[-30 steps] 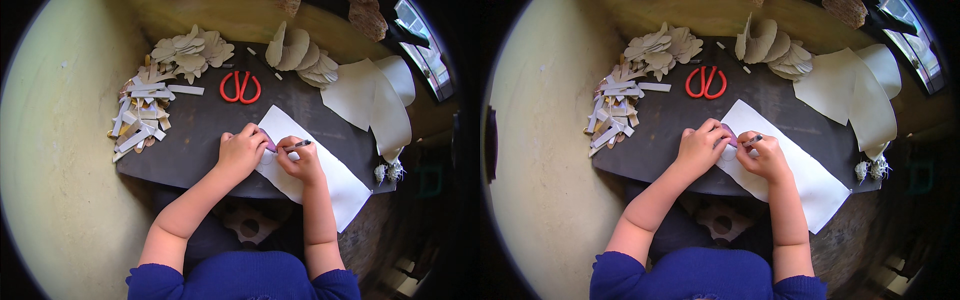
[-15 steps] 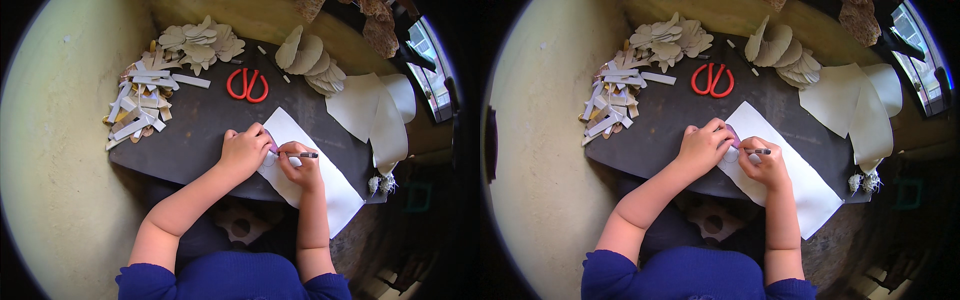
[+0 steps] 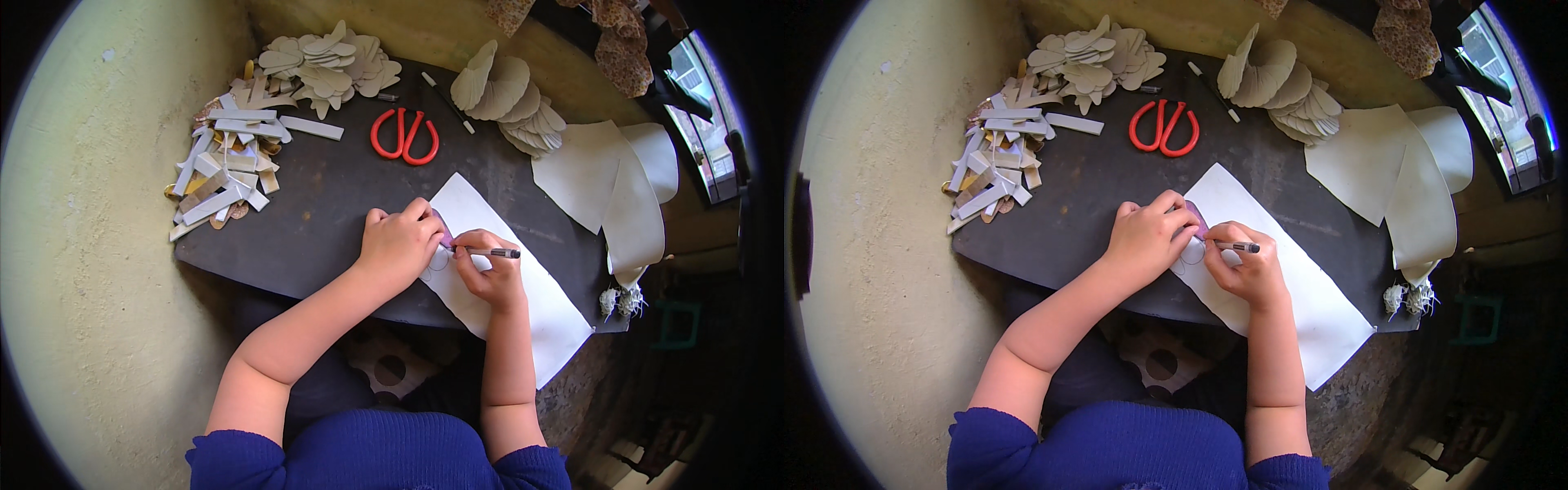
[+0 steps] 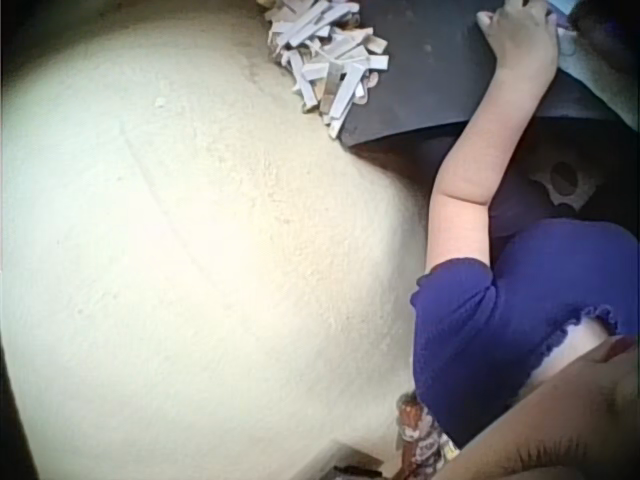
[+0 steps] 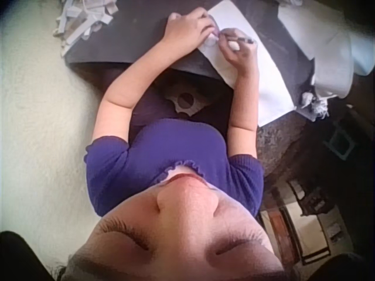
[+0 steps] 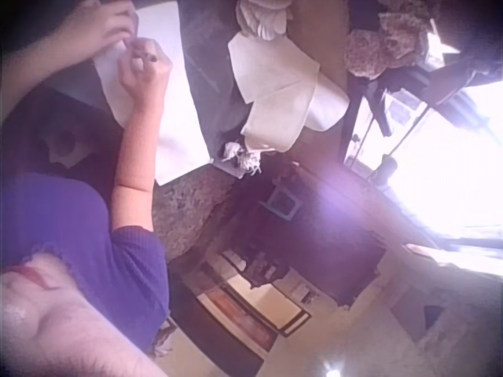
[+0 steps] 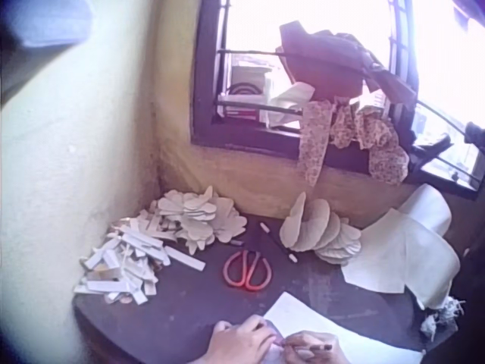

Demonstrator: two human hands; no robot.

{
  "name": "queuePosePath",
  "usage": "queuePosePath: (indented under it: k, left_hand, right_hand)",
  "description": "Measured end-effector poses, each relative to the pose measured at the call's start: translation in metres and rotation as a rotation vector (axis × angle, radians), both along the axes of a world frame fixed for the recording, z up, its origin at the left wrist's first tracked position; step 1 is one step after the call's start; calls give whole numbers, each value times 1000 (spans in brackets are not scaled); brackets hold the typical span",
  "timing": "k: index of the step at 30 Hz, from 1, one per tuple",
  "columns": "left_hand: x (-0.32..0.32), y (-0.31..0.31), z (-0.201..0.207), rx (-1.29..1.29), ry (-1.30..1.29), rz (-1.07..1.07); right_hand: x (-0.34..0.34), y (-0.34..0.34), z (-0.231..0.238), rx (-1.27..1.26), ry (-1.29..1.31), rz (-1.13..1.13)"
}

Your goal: The person uses a purple template and a pen to trace multiple curved shapes onto a white sheet of paper. The workspace contains piles of cut paper pieces and a pair of red scissors.

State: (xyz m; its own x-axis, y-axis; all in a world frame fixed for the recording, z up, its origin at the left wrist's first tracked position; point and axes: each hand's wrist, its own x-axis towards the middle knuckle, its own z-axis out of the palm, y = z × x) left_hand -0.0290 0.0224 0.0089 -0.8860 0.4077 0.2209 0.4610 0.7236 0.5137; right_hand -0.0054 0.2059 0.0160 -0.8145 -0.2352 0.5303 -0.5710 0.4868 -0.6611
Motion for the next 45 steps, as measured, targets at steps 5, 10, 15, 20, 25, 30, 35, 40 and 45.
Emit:
queuePosePath:
  k: [5,10,15,20,25,30,35,40,45]
  left_hand:
    - [1,-1,2,1,-8,3]
    - [0,-1,1,8,4,-2]
    - [0,-1,2,9,2,-2]
    - [0,-1,1,0,20,-4]
    - [1,-1,1,12,26,-6]
    - [1,-1,2,30,11,-6]
    - [0,-1,3,38,1,-5]
    - [0,-1,3,39,-1,-9]
    - [1,-1,4,28,1,-12]
  right_hand:
    - [0,-5,3,-32,-35,6]
    - [-1,0,2,1,7,-15]
    - [-1,4,4,15,-25,-62]
    - [-1,6,3,4,-60,-75]
    - [-2,3,2,-53,-66,-7]
    - [-2,3,-1,-69,-97,2]
    - [-3,0,-2,-64,-93,32]
    - [-2,-4,-1,-43,-89,26]
    - [-2,-6,1,-10,-57,30]
